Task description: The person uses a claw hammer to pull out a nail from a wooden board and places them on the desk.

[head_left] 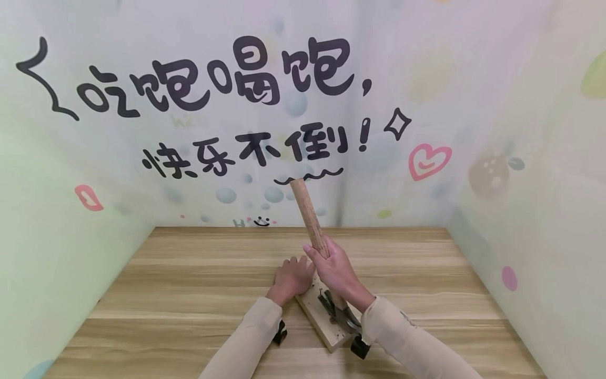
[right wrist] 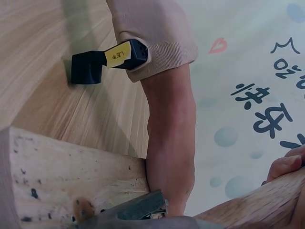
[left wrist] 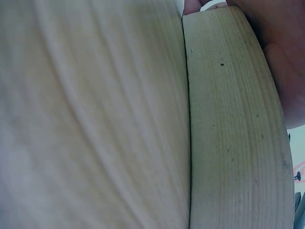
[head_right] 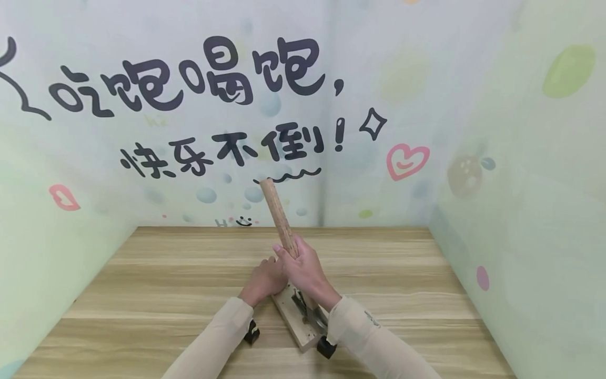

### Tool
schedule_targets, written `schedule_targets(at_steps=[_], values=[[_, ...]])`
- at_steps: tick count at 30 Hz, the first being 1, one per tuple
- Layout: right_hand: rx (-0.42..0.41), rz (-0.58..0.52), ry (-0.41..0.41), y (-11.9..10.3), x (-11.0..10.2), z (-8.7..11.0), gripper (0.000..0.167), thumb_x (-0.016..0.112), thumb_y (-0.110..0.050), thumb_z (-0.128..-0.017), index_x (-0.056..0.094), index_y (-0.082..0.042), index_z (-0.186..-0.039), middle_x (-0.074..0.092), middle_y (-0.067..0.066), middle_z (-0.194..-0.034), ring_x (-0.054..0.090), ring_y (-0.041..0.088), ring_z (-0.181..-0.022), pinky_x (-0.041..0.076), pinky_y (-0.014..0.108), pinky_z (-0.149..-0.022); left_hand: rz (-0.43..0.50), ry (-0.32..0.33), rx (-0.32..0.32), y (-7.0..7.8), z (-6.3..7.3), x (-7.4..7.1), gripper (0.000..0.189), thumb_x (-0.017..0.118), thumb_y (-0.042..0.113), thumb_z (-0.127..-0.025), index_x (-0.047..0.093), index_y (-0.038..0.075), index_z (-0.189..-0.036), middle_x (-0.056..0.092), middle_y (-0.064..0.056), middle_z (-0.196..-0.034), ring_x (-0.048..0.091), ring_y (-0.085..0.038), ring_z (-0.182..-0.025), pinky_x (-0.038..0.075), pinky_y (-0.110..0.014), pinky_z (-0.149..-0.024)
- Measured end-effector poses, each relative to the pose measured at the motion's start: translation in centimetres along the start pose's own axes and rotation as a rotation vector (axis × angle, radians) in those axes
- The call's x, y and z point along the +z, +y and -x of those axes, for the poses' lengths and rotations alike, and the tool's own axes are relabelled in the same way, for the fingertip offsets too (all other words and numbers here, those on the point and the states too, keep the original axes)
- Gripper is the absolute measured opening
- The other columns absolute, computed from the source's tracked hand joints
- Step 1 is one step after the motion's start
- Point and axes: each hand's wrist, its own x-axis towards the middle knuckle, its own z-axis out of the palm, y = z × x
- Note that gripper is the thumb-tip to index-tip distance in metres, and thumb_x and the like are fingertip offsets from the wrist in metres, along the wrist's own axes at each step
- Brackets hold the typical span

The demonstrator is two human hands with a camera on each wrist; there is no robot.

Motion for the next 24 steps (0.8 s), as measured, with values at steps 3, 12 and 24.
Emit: schedule_targets(at_steps=[3,12,24], values=[[-0.003,-0.022,0.005,1.7,0.1,-0.6,0.023,0.061,-0.031,-0.1,0.06,-0.011,-0.112,0.039,-0.002,-0.055,0.036,0.009,-0.044,0.031,0.023,-0.039,0.005,-0.002,0.001,0.0,0.0,0.0,0.055,0.032,0.048,-0.105,0.058,0.003,-0.123,0.062,-0.022,-0.111,0.061,-0.04,-0.102,0.05,-0.055,-0.08],[-0.04,-0.071,-0.009,2.0,-0.3,-0.1,0.031,0.061,-0.04,-0.098,0.058,-0.011,-0.111,0.044,-0.001,-0.057,0.04,0.008,-0.045,0.033,0.023,-0.04,0.01,-0.006,0.008,-0.1,-0.2,0.2,0.057,0.03,0.048,-0.105,0.057,0.003,-0.126,0.061,-0.023,-0.116,0.06,-0.041,-0.106,0.05,-0.055,-0.084],[-0.126,-0.132,0.005,1.7,-0.9,1.1,0.02,0.059,-0.025,-0.101,0.055,-0.006,-0.106,0.044,-0.002,-0.058,0.041,0.008,-0.045,0.035,0.023,-0.041,-0.006,0.02,0.027,-0.3,-0.3,0.4,0.056,0.03,0.047,-0.106,0.058,0.003,-0.124,0.061,-0.024,-0.115,0.06,-0.042,-0.105,0.05,-0.055,-0.083]])
